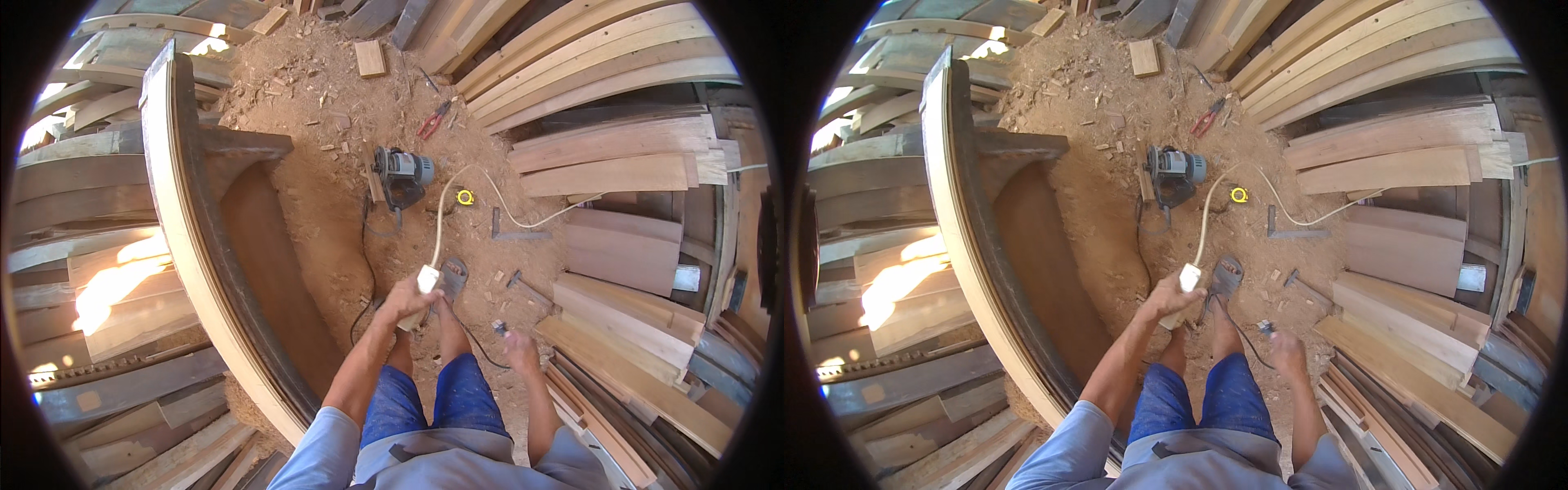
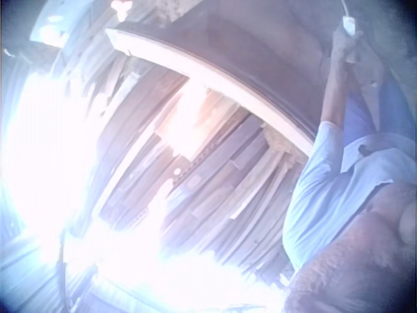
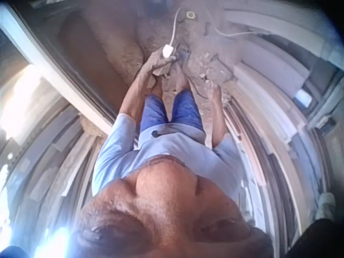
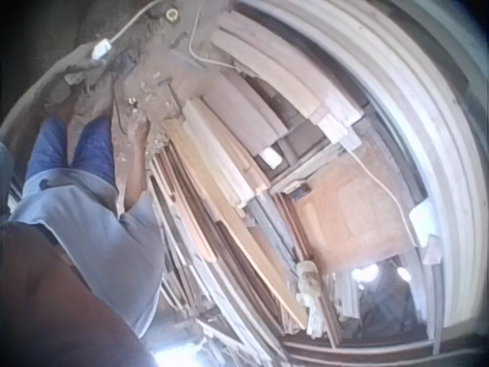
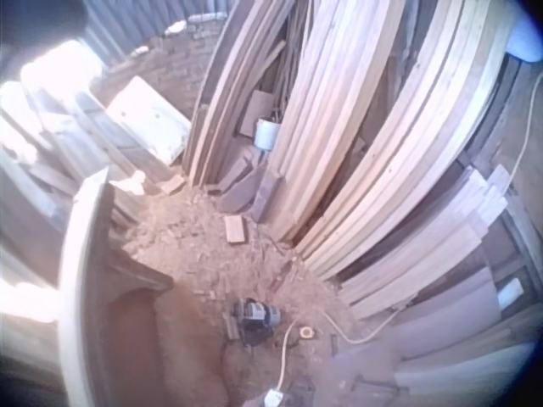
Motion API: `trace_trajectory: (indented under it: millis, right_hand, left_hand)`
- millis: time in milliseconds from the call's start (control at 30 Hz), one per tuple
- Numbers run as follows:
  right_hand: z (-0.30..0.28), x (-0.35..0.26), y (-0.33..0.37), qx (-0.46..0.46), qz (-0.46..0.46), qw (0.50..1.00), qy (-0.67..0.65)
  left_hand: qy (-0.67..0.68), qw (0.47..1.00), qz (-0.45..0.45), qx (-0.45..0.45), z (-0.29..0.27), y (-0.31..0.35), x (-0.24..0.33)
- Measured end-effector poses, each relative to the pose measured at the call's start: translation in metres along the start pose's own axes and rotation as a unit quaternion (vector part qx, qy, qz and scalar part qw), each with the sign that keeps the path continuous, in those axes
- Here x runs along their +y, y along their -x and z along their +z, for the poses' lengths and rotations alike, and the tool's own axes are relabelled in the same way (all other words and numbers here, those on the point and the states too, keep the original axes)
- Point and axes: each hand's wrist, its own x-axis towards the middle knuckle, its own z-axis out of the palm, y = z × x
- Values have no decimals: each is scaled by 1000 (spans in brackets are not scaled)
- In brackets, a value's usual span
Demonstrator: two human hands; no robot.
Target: The person uses a handheld wood router to shape the edge of a wooden plank and then places the finished plank onto a stack of similar pieces.
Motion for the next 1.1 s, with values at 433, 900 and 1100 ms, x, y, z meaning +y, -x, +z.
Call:
trace_trajectory:
  millis: [433, 900, 1100]
  right_hand:
    - [0, -21, -105, 106, 136, 975, -139]
    - [38, -1, -172, -21, 125, 991, 35]
    - [39, -182, -235, 29, -94, 995, -11]
  left_hand:
    - [-253, 946, 186, 76, 93, 48, 35]
    - [-351, 747, -111, 554, -211, 236, -109]
    - [-370, 746, -116, 541, -211, 239, -113]
